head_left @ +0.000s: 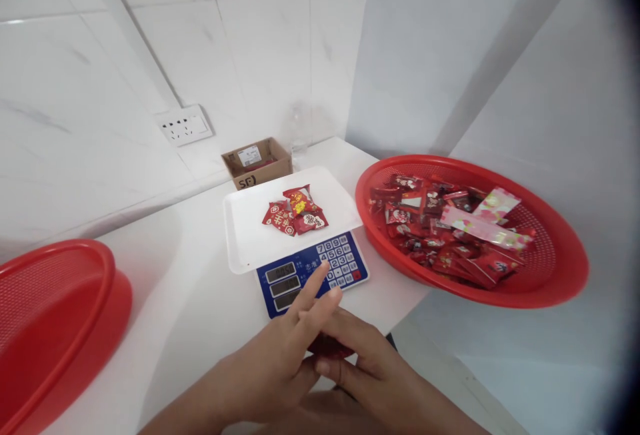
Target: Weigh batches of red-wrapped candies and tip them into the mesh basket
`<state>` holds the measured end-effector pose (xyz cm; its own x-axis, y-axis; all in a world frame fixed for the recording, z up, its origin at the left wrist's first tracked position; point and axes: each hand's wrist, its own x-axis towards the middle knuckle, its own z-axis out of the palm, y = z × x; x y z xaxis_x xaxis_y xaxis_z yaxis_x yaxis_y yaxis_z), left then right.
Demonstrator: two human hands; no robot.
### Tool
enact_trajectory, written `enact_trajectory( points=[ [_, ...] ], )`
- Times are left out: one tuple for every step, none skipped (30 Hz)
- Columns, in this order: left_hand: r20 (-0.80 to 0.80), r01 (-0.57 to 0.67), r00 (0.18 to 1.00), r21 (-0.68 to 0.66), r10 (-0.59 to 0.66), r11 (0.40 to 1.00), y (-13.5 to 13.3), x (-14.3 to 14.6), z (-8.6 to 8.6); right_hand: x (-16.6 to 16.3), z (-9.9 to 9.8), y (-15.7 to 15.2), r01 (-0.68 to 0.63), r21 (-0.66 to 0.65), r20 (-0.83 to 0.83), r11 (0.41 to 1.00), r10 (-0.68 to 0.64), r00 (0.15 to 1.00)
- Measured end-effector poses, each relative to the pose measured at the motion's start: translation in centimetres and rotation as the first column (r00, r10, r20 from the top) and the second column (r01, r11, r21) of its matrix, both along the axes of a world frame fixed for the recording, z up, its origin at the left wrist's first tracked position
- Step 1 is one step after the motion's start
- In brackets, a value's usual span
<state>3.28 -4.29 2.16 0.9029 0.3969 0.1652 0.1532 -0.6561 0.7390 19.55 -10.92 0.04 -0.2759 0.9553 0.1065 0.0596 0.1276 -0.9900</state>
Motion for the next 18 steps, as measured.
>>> enact_trajectory(
  points=[
    [-0.014,0.003,1.0,-0.007,-0.004,1.0,0.0,0.1,-0.1,0.0,0.0,0.0,0.006,0.006,-0.021,1.0,-0.006,1.0],
    [-0.029,0.0,1.0,-0.009,0.0,1.0,0.0,0.2,-0.2,0.0,-0.1,0.0,0.016,0.011,-0.042,1.0,-0.015,0.999],
    [-0.04,-0.009,0.999,-0.007,0.008,1.0,0.0,0.3,-0.3,0.0,-0.2,0.1,0.026,0.014,-0.06,1.0,-0.025,0.998],
    [-0.042,-0.024,0.999,0.001,0.024,1.0,0.1,0.3,-0.4,0.0,-0.3,0.2,0.037,0.021,-0.073,0.999,-0.035,0.997],
    [-0.037,-0.045,0.998,0.011,0.046,0.999,0.1,0.4,-0.5,0.0,-0.4,0.3,0.046,0.032,-0.082,0.998,-0.043,0.996],
    [-0.028,-0.07,0.997,0.021,0.071,0.997,0.1,0.4,-0.6,0.0,-0.5,0.4,0.053,0.044,-0.086,0.998,-0.049,0.995],
    [-0.017,-0.097,0.995,0.03,0.098,0.995,0.2,0.4,-0.7,-0.1,-0.5,0.6,0.056,0.055,-0.088,0.997,-0.051,0.995],
    [-0.008,-0.124,0.992,0.036,0.125,0.992,0.2,0.4,-0.8,-0.1,-0.5,0.7,0.055,0.066,-0.089,0.996,-0.049,0.995],
    [-0.003,-0.15,0.989,0.039,0.15,0.988,0.2,0.4,-0.9,-0.1,-0.5,0.9,0.05,0.072,-0.089,0.996,-0.043,0.995],
    [-0.004,-0.173,0.985,0.037,0.173,0.984,0.2,0.3,-1.0,-0.1,-0.4,1.0,0.041,0.073,-0.092,0.996,-0.034,0.995],
    [-0.009,-0.192,0.981,0.035,0.192,0.981,0.1,0.3,-1.1,-0.2,-0.4,1.1,0.031,0.069,-0.1,0.997,-0.024,0.995],
    [-0.017,-0.208,0.978,0.033,0.209,0.978,0.0,0.3,-1.2,-0.4,-0.5,1.2,0.024,0.06,-0.11,0.998,-0.018,0.994],
    [-0.024,-0.225,0.974,0.031,0.226,0.974,-0.1,0.3,-1.4,-0.5,-0.6,1.2,0.017,0.05,-0.12,0.999,-0.011,0.993],
    [-0.032,-0.241,0.97,0.031,0.242,0.97,-0.1,0.2,-1.5,-0.7,-0.7,1.3,0.009,0.043,-0.129,0.999,-0.004,0.992],
    [-0.044,-0.252,0.966,0.032,0.253,0.967,-0.1,0.1,-1.6,-0.8,-0.9,1.3,0.01,0.044,-0.131,0.999,-0.004,0.991],
    [-0.062,-0.262,0.962,0.039,0.264,0.964,-0.1,-0.2,-1.7,-0.7,-1.2,1.3,0.026,0.054,-0.124,0.998,-0.019,0.992],
    [-0.083,-0.279,0.956,0.055,0.283,0.959,0.1,-0.7,-1.6,-0.5,-1.4,1.4,0.064,0.073,-0.104,0.995,-0.056,0.993],
    [-0.105,-0.312,0.942,0.089,0.32,0.946,0.4,-1.5,-1.5,-0.1,-1.6,1.5,0.126,0.1,-0.074,0.987,-0.119,0.99]
  ],
)
